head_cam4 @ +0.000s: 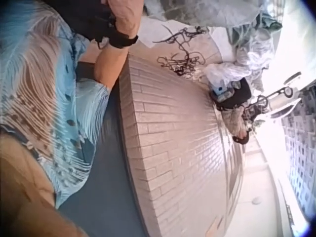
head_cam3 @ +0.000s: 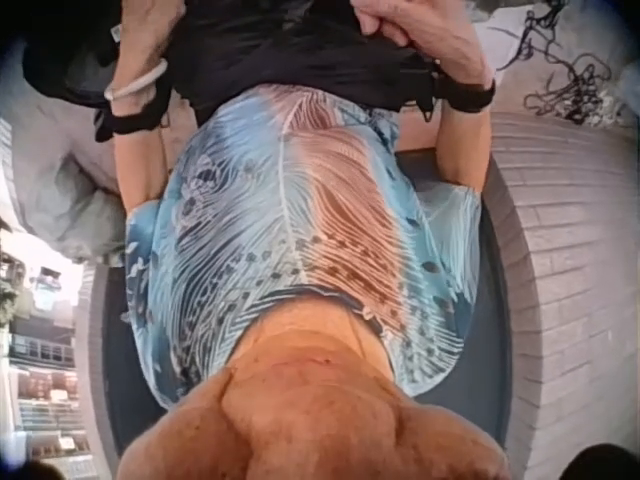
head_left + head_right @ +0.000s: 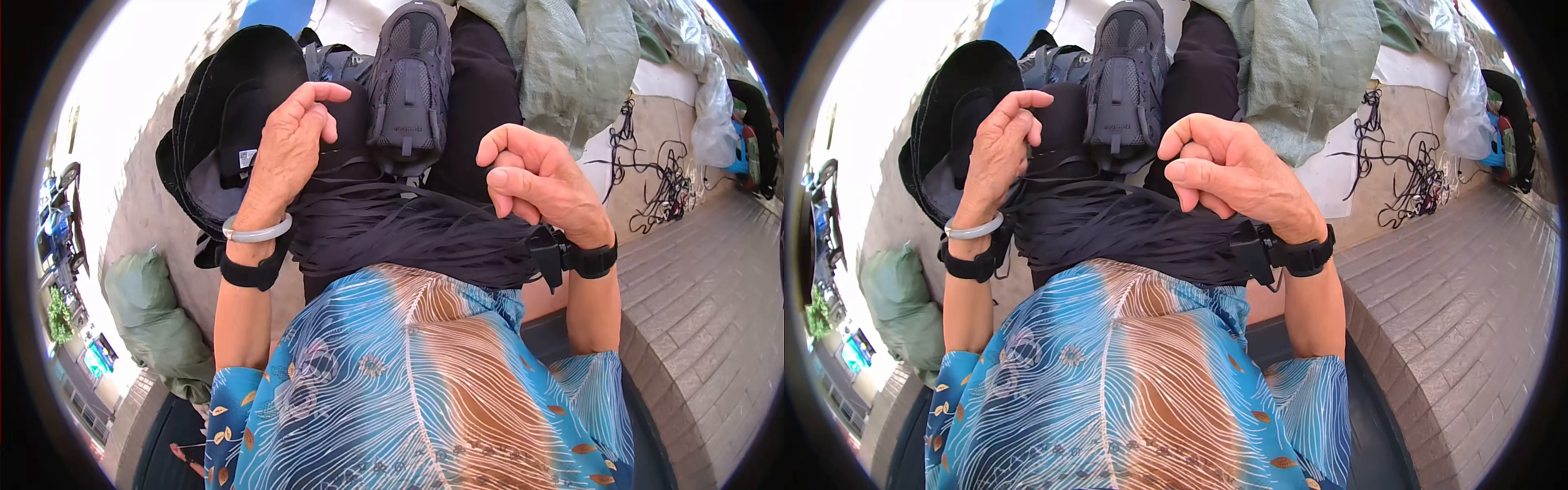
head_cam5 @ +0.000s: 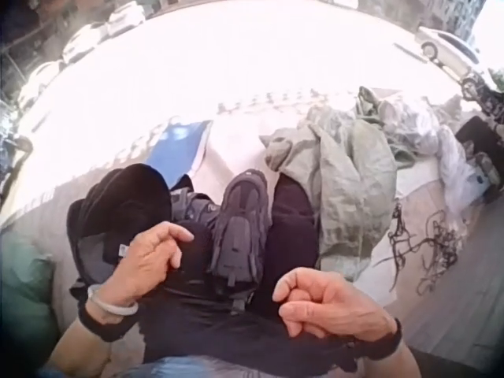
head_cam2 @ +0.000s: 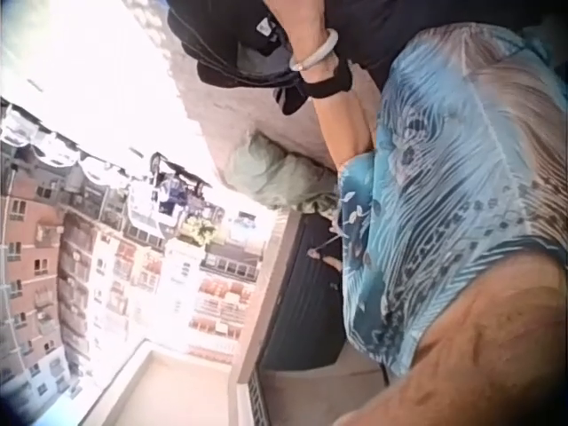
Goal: Threading and tying laces on a black athletic shoe.
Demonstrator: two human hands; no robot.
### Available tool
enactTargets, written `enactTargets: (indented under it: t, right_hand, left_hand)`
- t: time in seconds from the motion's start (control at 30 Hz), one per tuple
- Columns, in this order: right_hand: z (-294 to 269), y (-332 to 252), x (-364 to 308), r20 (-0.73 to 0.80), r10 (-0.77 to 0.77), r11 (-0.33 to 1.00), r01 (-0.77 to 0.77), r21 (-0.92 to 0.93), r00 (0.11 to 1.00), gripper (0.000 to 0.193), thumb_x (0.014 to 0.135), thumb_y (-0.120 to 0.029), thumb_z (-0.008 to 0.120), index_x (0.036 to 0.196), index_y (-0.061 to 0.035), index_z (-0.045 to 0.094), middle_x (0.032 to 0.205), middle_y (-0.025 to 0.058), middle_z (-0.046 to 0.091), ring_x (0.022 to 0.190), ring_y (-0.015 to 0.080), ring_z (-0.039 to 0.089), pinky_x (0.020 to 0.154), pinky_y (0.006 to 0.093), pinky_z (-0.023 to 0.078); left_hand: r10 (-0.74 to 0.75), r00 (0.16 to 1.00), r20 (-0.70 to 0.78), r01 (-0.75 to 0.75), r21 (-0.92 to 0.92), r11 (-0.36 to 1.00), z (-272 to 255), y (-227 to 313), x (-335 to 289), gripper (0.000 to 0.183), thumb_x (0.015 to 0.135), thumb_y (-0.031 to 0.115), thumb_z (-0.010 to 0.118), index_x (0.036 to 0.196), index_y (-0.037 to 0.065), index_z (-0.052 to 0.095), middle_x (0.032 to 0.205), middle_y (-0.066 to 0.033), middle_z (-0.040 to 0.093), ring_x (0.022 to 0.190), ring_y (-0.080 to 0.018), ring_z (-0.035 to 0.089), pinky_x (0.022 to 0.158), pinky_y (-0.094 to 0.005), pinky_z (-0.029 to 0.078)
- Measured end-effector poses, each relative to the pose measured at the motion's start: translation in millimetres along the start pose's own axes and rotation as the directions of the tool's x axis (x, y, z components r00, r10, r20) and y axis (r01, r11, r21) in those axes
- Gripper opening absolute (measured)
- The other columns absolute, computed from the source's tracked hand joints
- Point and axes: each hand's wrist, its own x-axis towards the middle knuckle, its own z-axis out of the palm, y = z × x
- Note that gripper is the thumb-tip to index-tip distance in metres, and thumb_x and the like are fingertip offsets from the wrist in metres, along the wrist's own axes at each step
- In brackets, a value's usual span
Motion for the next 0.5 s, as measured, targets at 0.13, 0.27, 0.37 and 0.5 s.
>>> enactTargets:
  t: [0.13,0.27,0.37,0.5]
  right_hand:
    - [33.7,-7.7,3.0,0.048,-0.205,0.964,0.21,-0.161,0.978,0.011,0.09,-0.006,0.058,0.098,0.0003,0.055,0.073,0.0028,0.062,0.065,0.0048,0.058,0.055,0.0173,0.044]
    - [75.4,-2.8,17.5,0.32,-0.566,0.668,0.65,-0.361,0.76,0.012,0.085,-0.004,0.061,0.095,-0.0022,0.054,0.072,0.0063,0.063,0.062,0.0154,0.062,0.057,0.0256,0.047]
    - [80.7,13.7,6.6,0.354,-0.382,0.731,0.513,-0.451,0.854,0.009,0.083,-0.006,0.06,0.089,-0.0046,0.053,0.068,0.0111,0.058,0.063,0.0295,0.059,0.056,0.0364,0.045]
    - [56.0,20.7,-13.9,0.144,-0.163,0.934,0.199,-0.297,0.976,0.016,0.085,-0.004,0.058,0.097,-0.0022,0.049,0.068,0.0085,0.065,0.057,0.0199,0.059,0.054,0.0317,0.046]
  left_hand:
    - [-0.266,0.863,0.43,0.39,-0.232,0.891,15.1,27.9,-17.8,0.034,0.095,0.025,0.047,0.107,-0.004,0.06,0.081,-0.004,0.061,0.041,-0.0016,0.033,0.036,-0.0173,0.033]
    - [-0.283,0.696,0.66,0.656,-0.423,0.625,50.0,24.1,-14.3,0.051,0.097,0.044,0.045,0.11,-0.004,0.058,0.089,-0.0129,0.064,0.039,-0.0008,0.03,0.034,-0.016,0.028]
    - [-0.134,0.756,0.64,0.58,-0.562,0.589,43.6,40.2,-4.2,0.037,0.097,0.024,0.047,0.12,-0.004,0.054,0.098,-0.0108,0.063,0.041,0.0008,0.031,0.033,-0.0137,0.031]
    - [-0.132,0.812,0.568,0.524,-0.611,0.594,38.0,42.7,0.8,0.032,0.096,0.019,0.05,0.118,-0.003,0.055,0.091,-0.0061,0.062,0.04,-0.0006,0.03,0.033,-0.0151,0.03]
